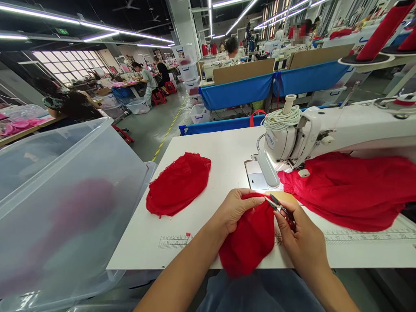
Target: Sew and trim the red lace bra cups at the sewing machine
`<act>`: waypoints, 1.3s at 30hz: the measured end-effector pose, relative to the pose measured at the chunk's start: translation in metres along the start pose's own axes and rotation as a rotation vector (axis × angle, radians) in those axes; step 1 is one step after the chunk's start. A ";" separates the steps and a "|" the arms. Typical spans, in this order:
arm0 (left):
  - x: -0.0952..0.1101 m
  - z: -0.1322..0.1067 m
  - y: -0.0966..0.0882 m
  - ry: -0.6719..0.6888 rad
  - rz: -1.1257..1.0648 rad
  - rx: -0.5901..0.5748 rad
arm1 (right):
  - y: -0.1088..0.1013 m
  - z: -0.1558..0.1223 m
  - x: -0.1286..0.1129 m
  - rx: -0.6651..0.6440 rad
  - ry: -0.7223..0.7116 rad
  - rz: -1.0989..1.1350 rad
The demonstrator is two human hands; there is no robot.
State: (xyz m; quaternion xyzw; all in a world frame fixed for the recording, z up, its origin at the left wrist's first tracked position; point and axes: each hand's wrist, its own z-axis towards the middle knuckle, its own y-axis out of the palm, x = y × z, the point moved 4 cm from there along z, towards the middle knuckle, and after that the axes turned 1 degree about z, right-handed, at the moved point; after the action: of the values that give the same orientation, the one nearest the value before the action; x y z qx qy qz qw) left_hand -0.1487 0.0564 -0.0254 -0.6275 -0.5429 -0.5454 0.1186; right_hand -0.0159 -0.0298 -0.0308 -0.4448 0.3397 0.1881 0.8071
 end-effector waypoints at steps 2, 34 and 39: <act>0.001 -0.001 0.001 0.001 0.003 0.008 | 0.001 -0.001 0.000 -0.002 0.003 -0.018; -0.002 -0.002 -0.001 0.037 0.036 -0.030 | 0.020 -0.006 -0.011 -0.213 0.706 1.338; 0.003 -0.005 0.001 0.145 0.229 -0.026 | 0.007 -0.007 0.003 -0.043 0.472 0.752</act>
State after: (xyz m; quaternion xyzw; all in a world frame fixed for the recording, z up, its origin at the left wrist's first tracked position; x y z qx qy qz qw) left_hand -0.1509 0.0540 -0.0204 -0.6459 -0.4505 -0.5791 0.2107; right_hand -0.0202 -0.0321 -0.0395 -0.3381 0.6488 0.3687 0.5734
